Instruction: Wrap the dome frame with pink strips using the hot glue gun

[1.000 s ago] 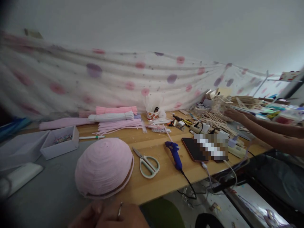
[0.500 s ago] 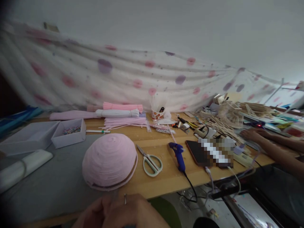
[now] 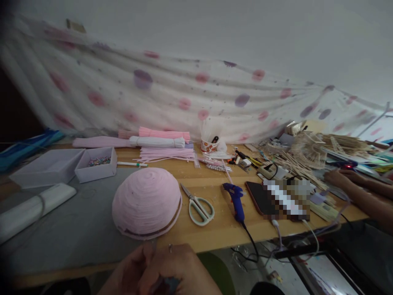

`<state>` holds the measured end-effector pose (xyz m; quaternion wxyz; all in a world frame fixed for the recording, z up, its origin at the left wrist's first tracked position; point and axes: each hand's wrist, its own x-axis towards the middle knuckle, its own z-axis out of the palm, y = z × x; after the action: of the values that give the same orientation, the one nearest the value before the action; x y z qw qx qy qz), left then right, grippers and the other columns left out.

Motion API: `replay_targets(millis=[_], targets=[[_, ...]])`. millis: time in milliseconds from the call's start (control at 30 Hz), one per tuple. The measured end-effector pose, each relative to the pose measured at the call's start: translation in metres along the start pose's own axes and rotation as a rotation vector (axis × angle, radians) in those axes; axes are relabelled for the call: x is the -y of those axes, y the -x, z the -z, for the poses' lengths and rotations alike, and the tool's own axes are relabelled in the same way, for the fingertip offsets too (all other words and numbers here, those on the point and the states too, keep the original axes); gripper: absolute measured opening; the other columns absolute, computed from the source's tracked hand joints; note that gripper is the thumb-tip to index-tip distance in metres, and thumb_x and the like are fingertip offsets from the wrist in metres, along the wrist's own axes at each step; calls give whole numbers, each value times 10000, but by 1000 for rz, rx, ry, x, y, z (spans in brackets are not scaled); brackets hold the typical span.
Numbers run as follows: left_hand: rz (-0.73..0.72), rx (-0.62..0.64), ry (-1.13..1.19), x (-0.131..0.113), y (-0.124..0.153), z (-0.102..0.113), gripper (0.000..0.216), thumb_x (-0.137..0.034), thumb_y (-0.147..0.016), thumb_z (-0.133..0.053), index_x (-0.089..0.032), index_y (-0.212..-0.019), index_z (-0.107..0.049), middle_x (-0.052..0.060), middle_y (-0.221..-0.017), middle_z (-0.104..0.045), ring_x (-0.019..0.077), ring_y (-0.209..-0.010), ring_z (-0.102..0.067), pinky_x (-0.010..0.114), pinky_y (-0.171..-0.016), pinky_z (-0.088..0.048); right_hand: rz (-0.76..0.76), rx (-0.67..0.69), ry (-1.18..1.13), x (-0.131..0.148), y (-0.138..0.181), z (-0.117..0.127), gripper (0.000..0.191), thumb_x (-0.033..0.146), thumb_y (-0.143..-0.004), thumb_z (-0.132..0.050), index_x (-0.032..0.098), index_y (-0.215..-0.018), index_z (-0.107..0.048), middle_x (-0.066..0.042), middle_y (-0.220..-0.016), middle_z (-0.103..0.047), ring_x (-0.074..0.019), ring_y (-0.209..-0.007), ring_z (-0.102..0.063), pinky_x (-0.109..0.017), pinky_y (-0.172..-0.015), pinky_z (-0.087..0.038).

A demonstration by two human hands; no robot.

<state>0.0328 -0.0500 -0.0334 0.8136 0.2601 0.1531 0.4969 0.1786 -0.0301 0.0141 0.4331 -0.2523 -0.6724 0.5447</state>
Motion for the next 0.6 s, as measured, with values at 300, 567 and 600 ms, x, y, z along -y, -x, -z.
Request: replay_targets(millis=[300, 567, 600], targets=[[5, 101, 10, 6, -5, 4, 479, -366, -448, -991, -225, -787, -683, -48, -730, -660, 80, -625, -561, 209, -616, -374, 11, 43, 77, 13, 2, 0, 382, 504, -830, -741, 223, -585, -659, 30, -587, -622, -101, -601, -597, -189, -616, -454], [40, 5, 2, -7, 3, -10, 433, -379, -430, -990, -230, -746, -734, -22, -738, -671, 107, -637, -534, 242, -644, -383, 54, 153, 105, 13, 2, 6, 526, 671, -868, -596, 213, -610, -612, 24, -598, -615, -101, -615, -610, -178, -611, -443], [37, 13, -8, -8, 5, -11, 405, -393, -476, -976, -236, -767, -741, -30, -715, -649, 101, -613, -506, 239, -635, -374, 39, 158, 107, 12, 3, 7, 520, 677, -867, -591, 215, -631, -625, 25, -600, -606, -103, -619, -609, -178, -610, -446]])
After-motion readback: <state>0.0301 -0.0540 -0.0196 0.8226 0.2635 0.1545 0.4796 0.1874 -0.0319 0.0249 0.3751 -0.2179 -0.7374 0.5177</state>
